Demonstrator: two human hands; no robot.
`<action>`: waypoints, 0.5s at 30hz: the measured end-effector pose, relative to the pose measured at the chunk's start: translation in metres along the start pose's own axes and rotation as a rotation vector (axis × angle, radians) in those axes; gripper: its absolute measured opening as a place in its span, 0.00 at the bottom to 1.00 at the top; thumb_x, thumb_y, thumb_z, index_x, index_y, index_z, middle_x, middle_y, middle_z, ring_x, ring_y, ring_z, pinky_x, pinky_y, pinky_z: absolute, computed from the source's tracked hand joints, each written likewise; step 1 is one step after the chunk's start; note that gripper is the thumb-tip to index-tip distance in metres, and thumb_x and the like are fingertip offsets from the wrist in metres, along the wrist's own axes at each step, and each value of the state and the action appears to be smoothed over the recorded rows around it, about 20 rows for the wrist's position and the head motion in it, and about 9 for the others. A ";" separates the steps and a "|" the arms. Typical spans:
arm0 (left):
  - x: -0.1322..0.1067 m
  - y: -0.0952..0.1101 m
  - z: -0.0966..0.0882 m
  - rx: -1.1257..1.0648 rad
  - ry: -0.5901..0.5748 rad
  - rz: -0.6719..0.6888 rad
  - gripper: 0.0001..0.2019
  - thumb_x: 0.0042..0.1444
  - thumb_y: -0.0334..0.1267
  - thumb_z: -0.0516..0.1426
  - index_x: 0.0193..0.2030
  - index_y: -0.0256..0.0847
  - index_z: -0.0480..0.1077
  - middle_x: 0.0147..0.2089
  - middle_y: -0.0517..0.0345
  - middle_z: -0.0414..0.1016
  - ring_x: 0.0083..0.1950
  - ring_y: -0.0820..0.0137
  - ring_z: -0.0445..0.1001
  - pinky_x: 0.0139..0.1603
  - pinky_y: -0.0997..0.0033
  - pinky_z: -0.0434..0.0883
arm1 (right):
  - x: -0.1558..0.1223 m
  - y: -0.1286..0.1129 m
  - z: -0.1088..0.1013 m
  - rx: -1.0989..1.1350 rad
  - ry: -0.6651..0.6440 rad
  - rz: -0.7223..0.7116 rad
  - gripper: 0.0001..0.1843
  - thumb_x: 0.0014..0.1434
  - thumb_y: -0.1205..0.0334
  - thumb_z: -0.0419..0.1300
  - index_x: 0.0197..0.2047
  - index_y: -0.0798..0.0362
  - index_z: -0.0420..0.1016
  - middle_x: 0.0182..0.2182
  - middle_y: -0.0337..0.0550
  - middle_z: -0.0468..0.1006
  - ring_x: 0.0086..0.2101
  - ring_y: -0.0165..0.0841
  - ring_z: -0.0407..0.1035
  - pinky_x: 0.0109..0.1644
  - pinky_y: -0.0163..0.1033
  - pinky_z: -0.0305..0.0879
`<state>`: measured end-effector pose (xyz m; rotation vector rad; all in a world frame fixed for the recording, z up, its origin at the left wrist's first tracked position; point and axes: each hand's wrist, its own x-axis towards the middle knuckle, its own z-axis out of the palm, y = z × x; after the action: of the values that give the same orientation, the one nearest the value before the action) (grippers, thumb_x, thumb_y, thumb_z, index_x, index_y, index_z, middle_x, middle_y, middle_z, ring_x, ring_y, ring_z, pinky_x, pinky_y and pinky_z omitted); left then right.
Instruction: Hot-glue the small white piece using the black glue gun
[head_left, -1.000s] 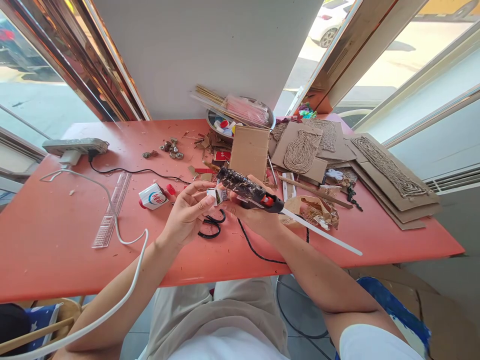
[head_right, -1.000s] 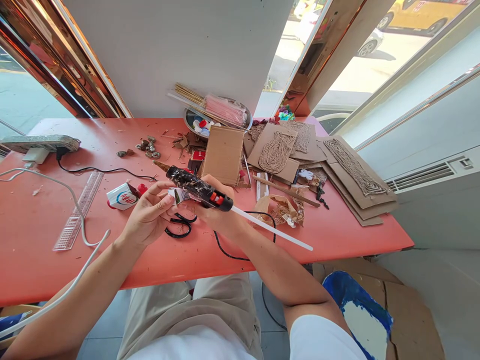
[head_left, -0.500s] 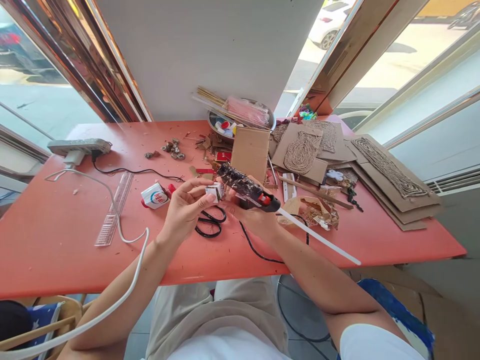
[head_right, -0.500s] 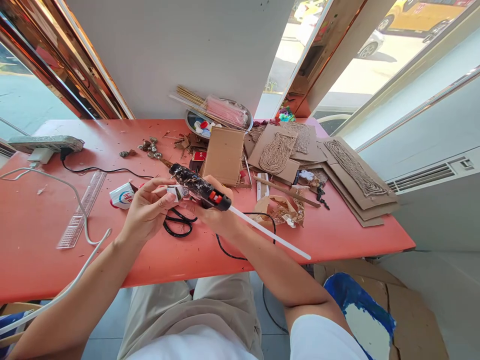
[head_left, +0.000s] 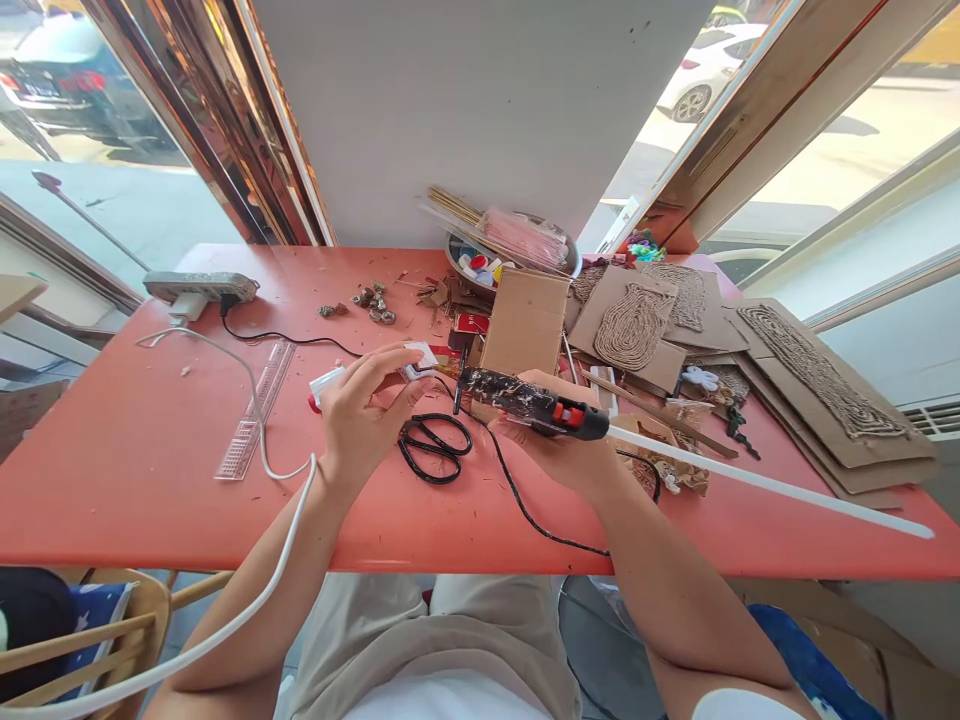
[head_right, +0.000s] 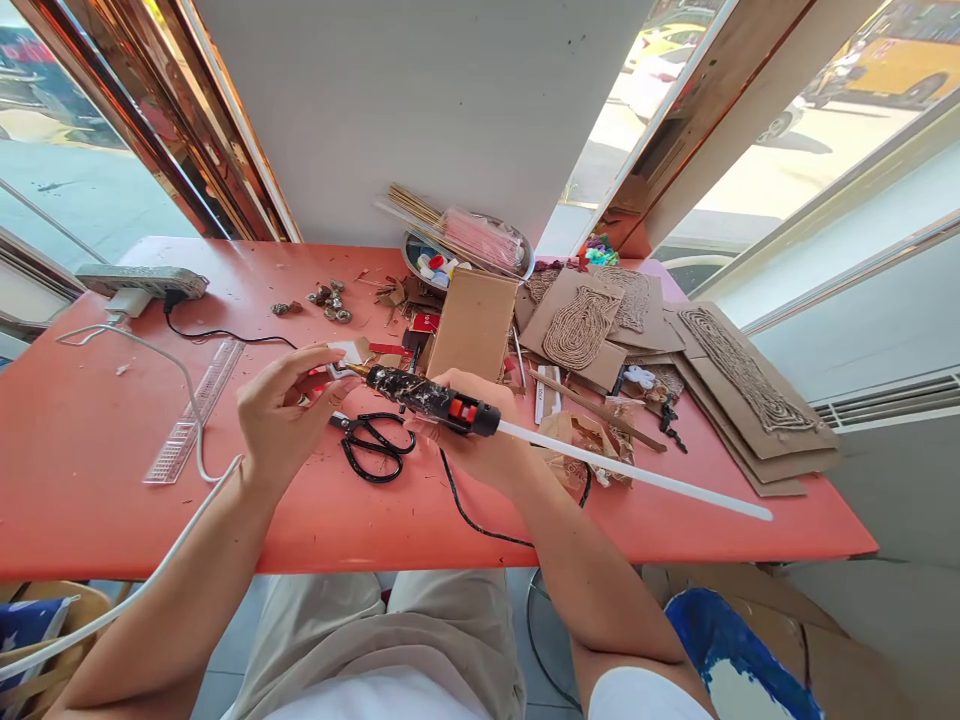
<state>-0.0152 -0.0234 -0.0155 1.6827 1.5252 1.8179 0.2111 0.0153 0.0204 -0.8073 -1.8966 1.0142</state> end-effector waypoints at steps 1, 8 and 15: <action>0.000 0.001 -0.001 0.015 0.004 0.007 0.10 0.59 0.47 0.71 0.44 0.47 0.85 0.46 0.54 0.89 0.40 0.67 0.86 0.48 0.67 0.85 | -0.001 0.001 0.000 -0.013 -0.007 -0.014 0.24 0.58 0.35 0.73 0.30 0.47 0.76 0.26 0.38 0.79 0.26 0.35 0.70 0.32 0.41 0.68; 0.001 0.009 -0.004 0.058 -0.004 0.077 0.06 0.60 0.43 0.70 0.43 0.47 0.85 0.45 0.55 0.88 0.39 0.68 0.86 0.46 0.69 0.86 | -0.004 0.007 0.000 -0.095 -0.033 -0.024 0.32 0.56 0.24 0.67 0.32 0.48 0.77 0.28 0.41 0.80 0.29 0.36 0.72 0.33 0.39 0.66; 0.000 0.009 -0.003 0.100 -0.015 0.102 0.07 0.62 0.42 0.67 0.44 0.45 0.84 0.46 0.54 0.88 0.38 0.69 0.86 0.43 0.70 0.86 | -0.004 0.001 0.001 -0.129 -0.039 -0.079 0.34 0.61 0.23 0.61 0.30 0.48 0.76 0.29 0.43 0.82 0.29 0.35 0.74 0.33 0.39 0.66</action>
<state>-0.0139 -0.0286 -0.0078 1.8463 1.5754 1.8014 0.2118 0.0123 0.0177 -0.7843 -2.0281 0.8720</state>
